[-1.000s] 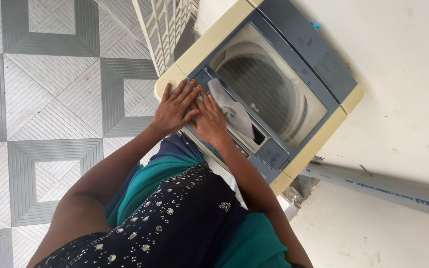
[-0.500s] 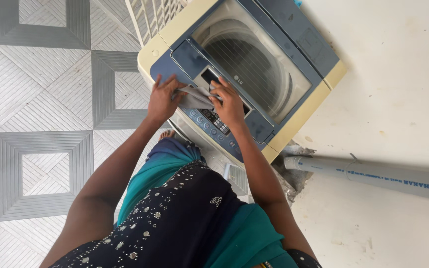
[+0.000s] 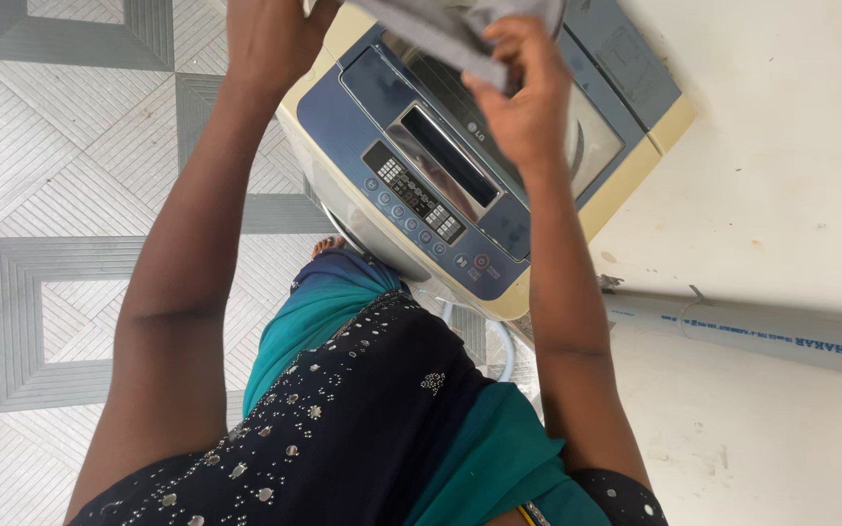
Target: The person cleans a washing machine by wiping its lid, control panel, and top exterior surfaces with a cloth.
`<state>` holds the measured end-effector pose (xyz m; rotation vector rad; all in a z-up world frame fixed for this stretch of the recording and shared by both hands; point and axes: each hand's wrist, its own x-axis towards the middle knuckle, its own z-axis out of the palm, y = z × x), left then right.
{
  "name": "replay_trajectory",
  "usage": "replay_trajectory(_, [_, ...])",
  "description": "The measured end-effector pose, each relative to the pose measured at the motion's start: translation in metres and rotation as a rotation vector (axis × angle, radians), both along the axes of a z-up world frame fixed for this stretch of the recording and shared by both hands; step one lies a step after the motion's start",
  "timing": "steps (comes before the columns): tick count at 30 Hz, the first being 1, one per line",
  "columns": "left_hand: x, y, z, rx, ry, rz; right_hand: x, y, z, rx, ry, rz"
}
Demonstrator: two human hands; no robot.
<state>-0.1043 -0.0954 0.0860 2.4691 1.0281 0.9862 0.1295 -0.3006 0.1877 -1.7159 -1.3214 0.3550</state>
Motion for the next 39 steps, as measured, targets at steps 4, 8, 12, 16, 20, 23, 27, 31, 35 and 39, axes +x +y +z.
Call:
replay_trajectory(4, [-0.046, -0.023, -0.032, 0.209, 0.086, -0.058, -0.025, -0.009, -0.054, -0.111, -0.872, 0.373])
replay_trajectory(8, [-0.07, -0.033, -0.06, 0.098, 0.271, -0.049, -0.034, -0.023, -0.09, -0.465, -0.67, 0.473])
replay_trajectory(12, [-0.085, -0.039, -0.026, -0.337, -0.183, -0.461, -0.058, -0.016, -0.087, -0.275, -0.281, 0.443])
replay_trajectory(16, [-0.05, -0.056, 0.024, -0.516, -0.4, -0.697, -0.104, 0.008, -0.089, 0.033, -0.21, 0.443])
replay_trajectory(20, [-0.034, -0.032, 0.06, -0.327, -0.394, -0.653, -0.084, 0.018, -0.078, -0.164, 0.089, 0.248])
replay_trajectory(23, [-0.043, -0.006, 0.07, -0.177, -0.493, -0.535, -0.054, 0.016, -0.056, -0.104, 0.296, 0.286])
replay_trajectory(27, [-0.053, 0.011, 0.06, -0.294, -0.663, -0.631, -0.045, 0.013, -0.029, -0.095, 0.169, 0.446])
replay_trajectory(31, [-0.055, 0.037, 0.032, -0.514, -0.872, -0.684, -0.034, 0.008, -0.019, -0.109, 0.09, 0.342])
replay_trajectory(35, [-0.07, 0.055, 0.038, -0.455, -0.781, -0.678, -0.02, -0.003, -0.021, -0.019, 0.222, 0.286])
replay_trajectory(39, [-0.065, 0.061, 0.062, -0.526, -0.581, -0.631, -0.013, -0.01, -0.035, -0.047, 0.323, 0.128])
